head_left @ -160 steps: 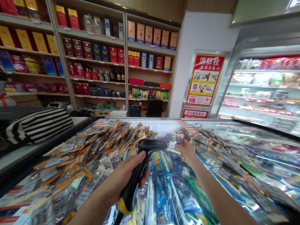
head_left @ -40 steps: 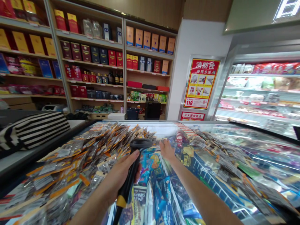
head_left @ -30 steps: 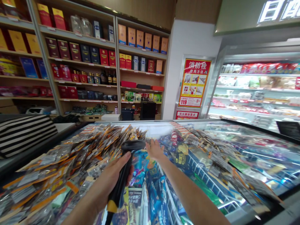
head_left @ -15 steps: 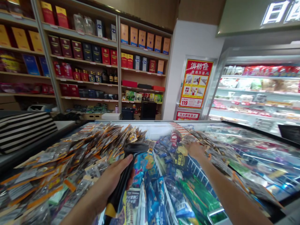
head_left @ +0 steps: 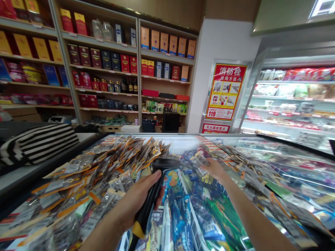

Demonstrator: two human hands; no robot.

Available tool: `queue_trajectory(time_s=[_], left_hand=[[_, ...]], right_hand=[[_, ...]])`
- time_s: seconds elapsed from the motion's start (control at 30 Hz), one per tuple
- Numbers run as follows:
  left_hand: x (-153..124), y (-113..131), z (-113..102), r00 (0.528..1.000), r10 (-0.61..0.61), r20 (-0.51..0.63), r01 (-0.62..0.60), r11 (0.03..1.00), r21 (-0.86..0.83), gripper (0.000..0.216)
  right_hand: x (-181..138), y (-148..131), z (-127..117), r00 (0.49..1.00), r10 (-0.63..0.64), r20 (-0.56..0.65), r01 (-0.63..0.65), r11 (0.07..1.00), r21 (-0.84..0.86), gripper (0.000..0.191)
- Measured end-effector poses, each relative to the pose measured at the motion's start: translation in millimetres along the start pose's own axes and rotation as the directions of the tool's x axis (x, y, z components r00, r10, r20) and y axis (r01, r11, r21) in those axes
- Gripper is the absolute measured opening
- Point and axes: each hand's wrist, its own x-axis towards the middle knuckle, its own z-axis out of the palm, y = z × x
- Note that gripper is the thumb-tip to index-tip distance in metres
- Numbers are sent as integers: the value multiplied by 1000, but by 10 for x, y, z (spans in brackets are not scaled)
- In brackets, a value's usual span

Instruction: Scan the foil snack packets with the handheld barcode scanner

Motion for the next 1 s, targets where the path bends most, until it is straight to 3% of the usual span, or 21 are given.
queue_trajectory(time_s=[0.07,0.17,0.43,0.8,0.9,1.0], left_hand=[[-7,-5,-15,998,-12,55,13,1000,-11,32],[-29,-17,-32,993,9,118,-6,1000,-27,33],[-54,-38,-26,978,38,205,-28,998,-51,35],[-72,-26,-21,972,60,228,-49,998,-50,32],[-77,2,-22,980,81,179,-81,997,-4,32],[-73,46,-21,995,80,55,-81,997,6,31]], right_hand=[[-23,-29,135,986,9,-165,23,982,186,36],[-57,-122,313,966,-22,-256,92,959,268,39],[-185,-320,503,958,-129,-256,178,968,178,35],[-226,-366,467,959,-78,-271,114,986,122,36],[-205,-340,475,960,-60,-273,86,993,83,41],[-154,-348,509,962,-35,-271,34,999,-7,53]])
